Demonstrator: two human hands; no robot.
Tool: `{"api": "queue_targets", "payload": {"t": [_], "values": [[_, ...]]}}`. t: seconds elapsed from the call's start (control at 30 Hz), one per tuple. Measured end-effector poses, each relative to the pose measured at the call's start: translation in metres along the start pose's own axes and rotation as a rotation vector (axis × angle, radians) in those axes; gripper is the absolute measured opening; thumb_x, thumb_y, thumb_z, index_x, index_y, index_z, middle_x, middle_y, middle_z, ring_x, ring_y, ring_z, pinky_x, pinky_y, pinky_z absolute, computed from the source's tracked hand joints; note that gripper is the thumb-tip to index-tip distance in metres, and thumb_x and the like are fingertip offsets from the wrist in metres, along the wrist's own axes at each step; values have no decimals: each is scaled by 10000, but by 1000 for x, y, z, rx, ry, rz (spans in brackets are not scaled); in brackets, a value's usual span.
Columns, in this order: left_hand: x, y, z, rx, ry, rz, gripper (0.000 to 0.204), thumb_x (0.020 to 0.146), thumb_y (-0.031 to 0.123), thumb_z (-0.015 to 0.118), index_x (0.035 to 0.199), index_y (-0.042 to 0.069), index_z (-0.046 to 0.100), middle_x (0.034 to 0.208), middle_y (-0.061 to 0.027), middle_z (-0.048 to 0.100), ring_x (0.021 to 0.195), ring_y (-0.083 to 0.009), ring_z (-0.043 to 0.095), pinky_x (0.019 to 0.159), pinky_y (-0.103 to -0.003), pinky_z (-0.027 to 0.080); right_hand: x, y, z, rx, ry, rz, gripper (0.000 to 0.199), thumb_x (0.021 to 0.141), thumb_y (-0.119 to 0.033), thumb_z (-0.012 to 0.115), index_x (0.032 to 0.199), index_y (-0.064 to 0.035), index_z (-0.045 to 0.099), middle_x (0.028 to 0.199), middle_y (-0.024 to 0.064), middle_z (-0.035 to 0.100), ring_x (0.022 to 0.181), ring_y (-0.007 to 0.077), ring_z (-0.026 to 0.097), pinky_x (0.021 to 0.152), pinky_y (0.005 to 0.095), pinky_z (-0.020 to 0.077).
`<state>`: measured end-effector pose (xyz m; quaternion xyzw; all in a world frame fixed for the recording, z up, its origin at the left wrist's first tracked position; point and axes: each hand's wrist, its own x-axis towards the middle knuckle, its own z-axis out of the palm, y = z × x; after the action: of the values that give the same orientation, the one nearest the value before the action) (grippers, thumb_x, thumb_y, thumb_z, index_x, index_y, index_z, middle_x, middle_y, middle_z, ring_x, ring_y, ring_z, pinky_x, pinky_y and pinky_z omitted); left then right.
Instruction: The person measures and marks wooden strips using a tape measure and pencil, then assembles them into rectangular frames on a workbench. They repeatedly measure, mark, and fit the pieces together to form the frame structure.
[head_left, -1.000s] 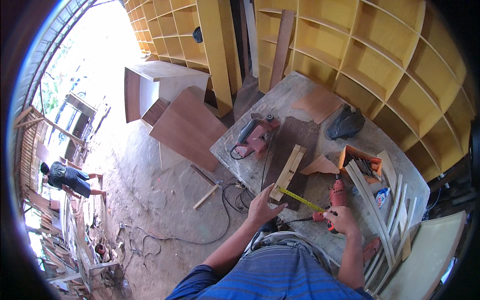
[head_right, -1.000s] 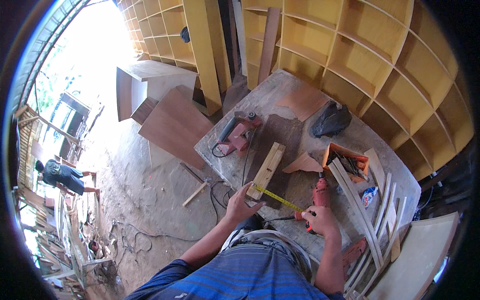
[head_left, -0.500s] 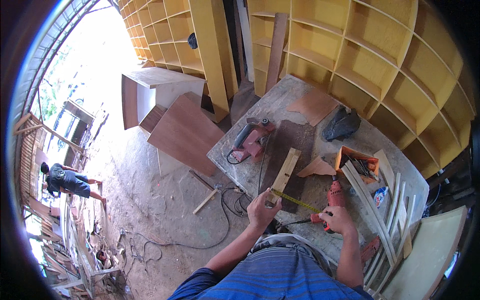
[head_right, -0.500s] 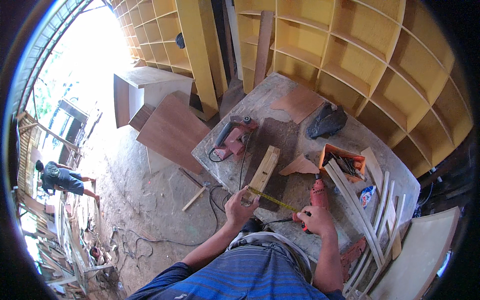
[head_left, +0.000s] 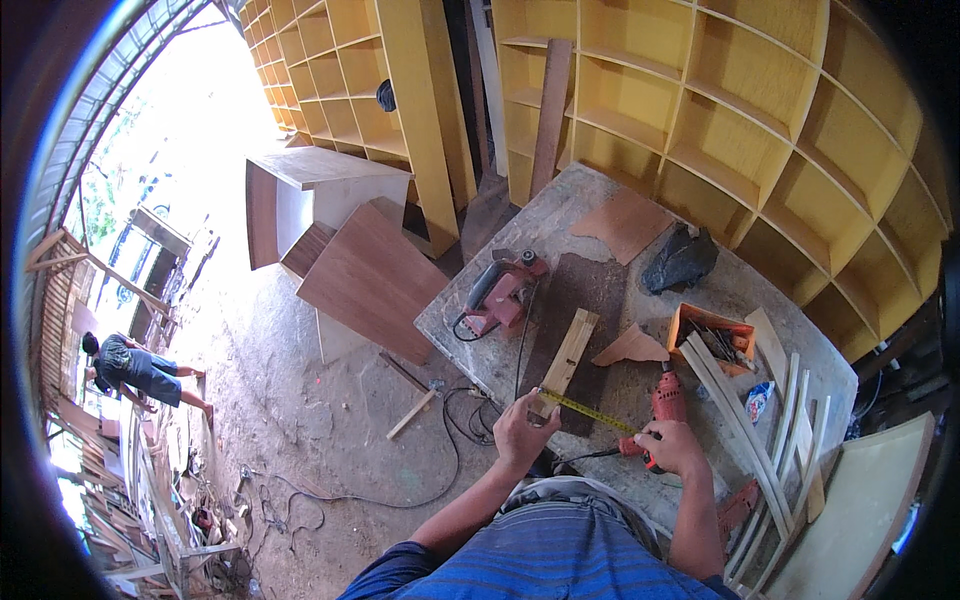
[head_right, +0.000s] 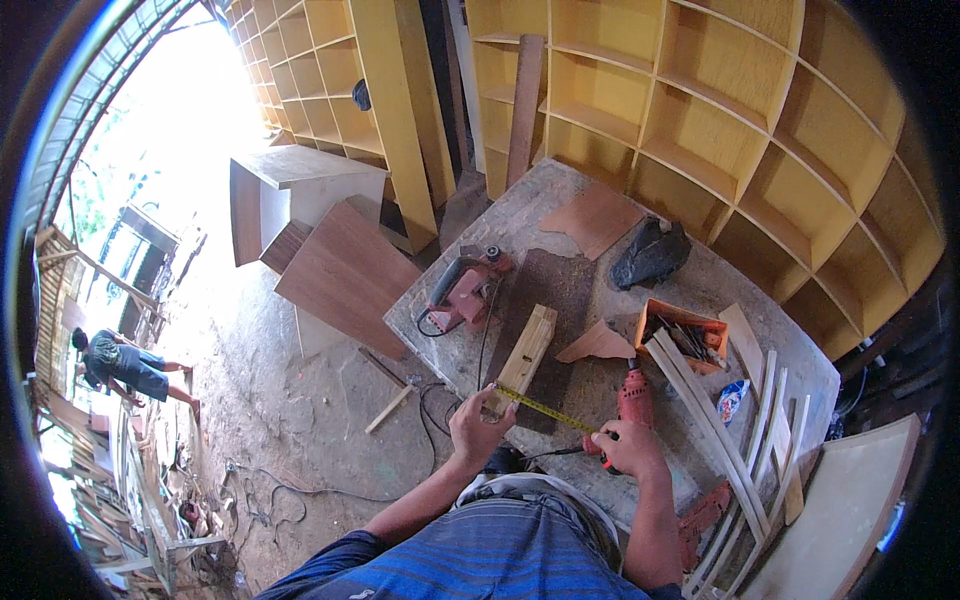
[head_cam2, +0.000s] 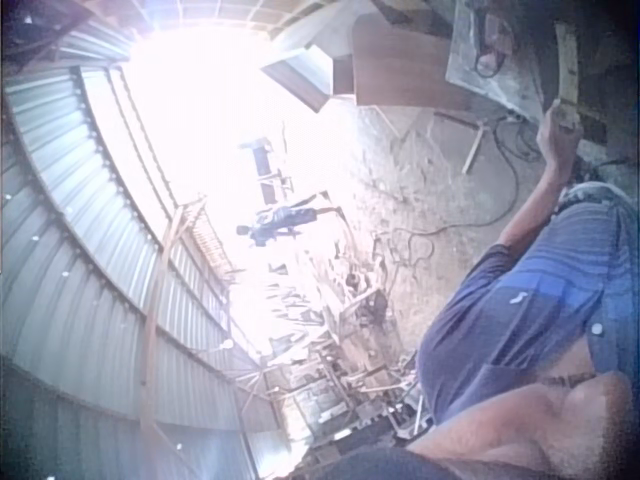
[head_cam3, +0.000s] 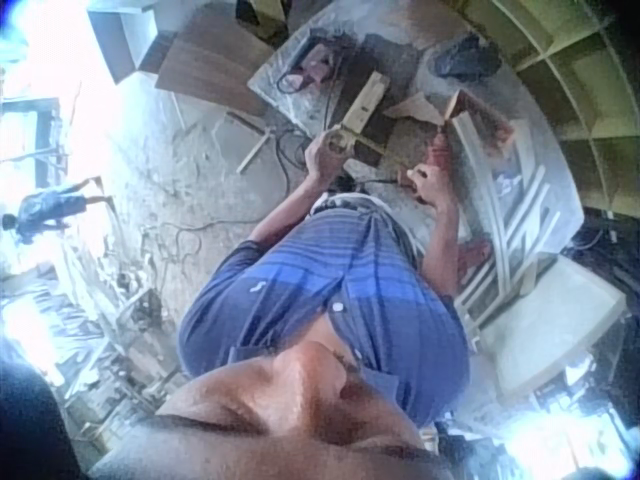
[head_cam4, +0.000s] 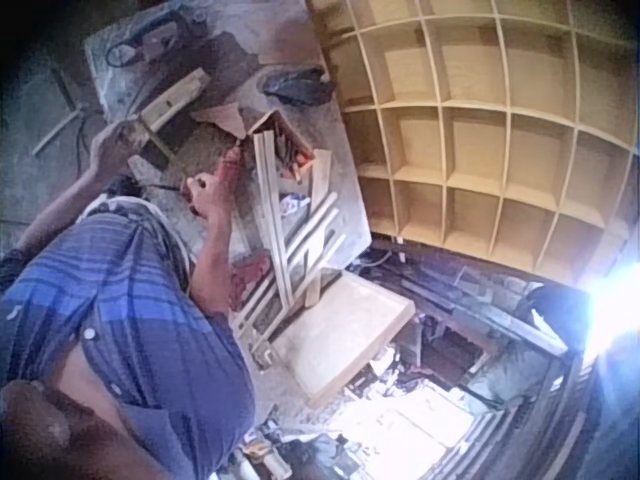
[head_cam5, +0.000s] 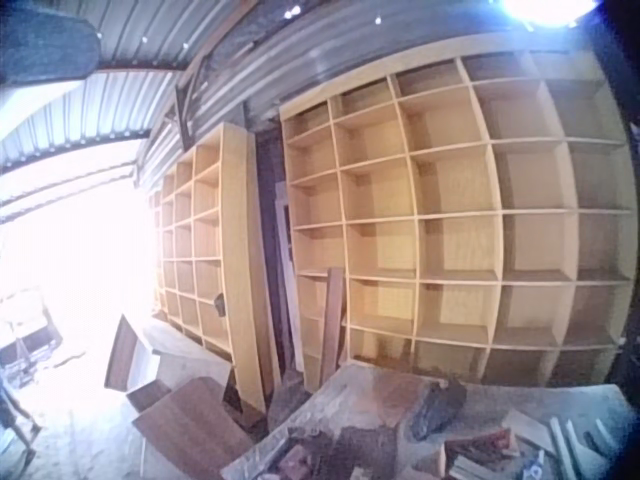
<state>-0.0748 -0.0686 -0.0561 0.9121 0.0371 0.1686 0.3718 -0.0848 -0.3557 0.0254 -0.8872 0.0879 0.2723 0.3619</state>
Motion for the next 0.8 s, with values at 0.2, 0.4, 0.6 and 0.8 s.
{"api": "queue_targets", "payload": {"t": [0.2, 0.4, 0.6, 0.8], "values": [[1, 1, 0, -31, 18, 27, 484, 736, 255, 867, 1142, 38, 717, 1024, -127, 755, 899, -297, 744, 806, -372, 590, 4, 7, 3, -9, -11, -20, 326, 901, -329, 705, 1070, -59, 776, 968, 202, 755, 922, 359, 732, 857, 442, 549], [2, 2, -1, -13, 6, 32, 469, 744, 276, 854, 1143, 73, 711, 1039, -116, 751, 913, -295, 738, 805, -380, 591, 6, 12, 6, -27, 18, -30, 318, 879, -322, 723, 1031, -48, 775, 917, 197, 747, 859, 343, 731, 800, 428, 547], [4, 6, -5, -5, -17, 19, 501, 769, 309, 833, 1182, 74, 674, 1029, -119, 733, 925, -312, 727, 800, -399, 582, 6, 9, 7, 61, 120, -115, 316, 894, -337, 712, 1006, -47, 772, 900, 187, 747, 854, 323, 727, 779, 411, 541], [6, 9, -7, -19, -46, 6, 567, 778, 377, 848, 1202, 57, 649, 1032, -140, 719, 976, -323, 713, 840, -412, 567, 17, 30, 7, 429, 419, -199, 313, 945, -307, 705, 963, 5, 722, 784, 97, 691, 734, 185, 641, 704, 359, 512]]}}
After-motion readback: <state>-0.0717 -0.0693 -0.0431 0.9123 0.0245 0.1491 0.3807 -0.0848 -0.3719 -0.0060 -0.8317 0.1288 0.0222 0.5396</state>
